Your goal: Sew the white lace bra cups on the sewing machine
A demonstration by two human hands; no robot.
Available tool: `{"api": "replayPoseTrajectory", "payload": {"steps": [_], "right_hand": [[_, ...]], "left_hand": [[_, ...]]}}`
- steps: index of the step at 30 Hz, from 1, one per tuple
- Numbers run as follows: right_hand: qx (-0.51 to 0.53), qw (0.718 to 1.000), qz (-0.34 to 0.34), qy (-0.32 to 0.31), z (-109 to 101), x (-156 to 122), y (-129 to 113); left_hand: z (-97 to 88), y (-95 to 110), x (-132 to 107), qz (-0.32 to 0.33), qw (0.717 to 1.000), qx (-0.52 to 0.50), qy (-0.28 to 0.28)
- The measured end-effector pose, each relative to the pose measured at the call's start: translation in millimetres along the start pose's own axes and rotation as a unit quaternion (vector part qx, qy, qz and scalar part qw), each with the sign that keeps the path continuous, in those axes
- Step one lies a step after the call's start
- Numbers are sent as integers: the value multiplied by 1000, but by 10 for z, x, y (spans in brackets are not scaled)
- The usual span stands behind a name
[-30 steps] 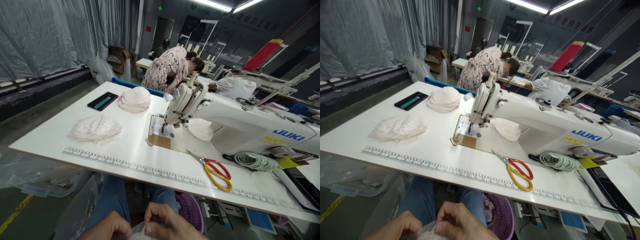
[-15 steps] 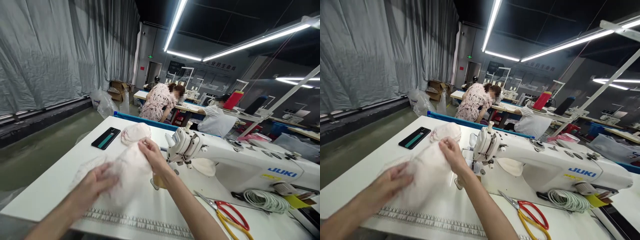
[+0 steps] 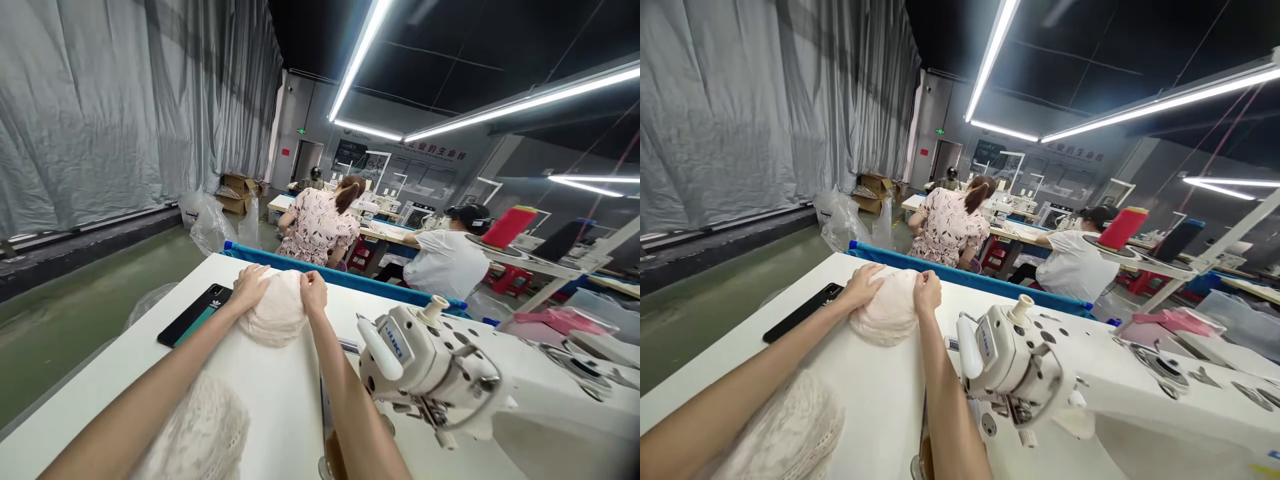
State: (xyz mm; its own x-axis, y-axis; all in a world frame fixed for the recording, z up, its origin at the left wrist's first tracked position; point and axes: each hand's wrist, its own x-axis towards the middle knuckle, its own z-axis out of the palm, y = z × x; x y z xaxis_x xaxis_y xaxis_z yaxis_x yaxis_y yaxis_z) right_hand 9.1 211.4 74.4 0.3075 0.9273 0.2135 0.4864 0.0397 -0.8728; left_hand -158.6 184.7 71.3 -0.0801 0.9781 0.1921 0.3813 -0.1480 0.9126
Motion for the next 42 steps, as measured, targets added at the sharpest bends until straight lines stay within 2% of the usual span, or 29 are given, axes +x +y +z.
{"api": "replayPoseTrajectory", "payload": {"steps": [4,6,8,10,13,16,18,20,26,33,35,39,42], "right_hand": [[-16,999,-28,3,6,-42,132],[1,997,-75,-3,-55,-160,96],[30,988,-150,-30,-165,-397,19],[55,962,-247,-99,-320,-765,-50],[65,881,-389,-260,-540,-1438,-66],[15,820,-456,-345,-610,-1957,15],[-11,816,-458,-351,-584,-2131,79],[-21,823,-450,-346,-554,-2201,126],[-22,835,-438,-332,-618,-2224,159],[4,852,-431,-298,-623,-2168,67],[-24,845,-448,-291,-597,-2155,21],[-122,814,-510,-249,-519,-2167,-40],[-123,812,-531,-209,-471,-2180,-56]], "left_hand": [[88,-51,-44,42,993,94,-62],[52,35,-149,51,988,139,-50],[-57,176,-342,65,981,180,-34],[-226,337,-661,88,973,206,-49],[-507,498,-1335,99,963,223,-111],[-697,482,-1983,71,956,235,-160],[-739,410,-2266,39,955,241,-165],[-725,337,-2411,17,956,243,-160],[-649,278,-2414,17,969,214,-124],[-762,234,-2327,-15,990,111,-81],[-768,190,-2309,-26,993,84,-75],[-759,117,-2275,-49,997,24,-58],[-803,110,-2262,-75,996,-21,-36]]}}
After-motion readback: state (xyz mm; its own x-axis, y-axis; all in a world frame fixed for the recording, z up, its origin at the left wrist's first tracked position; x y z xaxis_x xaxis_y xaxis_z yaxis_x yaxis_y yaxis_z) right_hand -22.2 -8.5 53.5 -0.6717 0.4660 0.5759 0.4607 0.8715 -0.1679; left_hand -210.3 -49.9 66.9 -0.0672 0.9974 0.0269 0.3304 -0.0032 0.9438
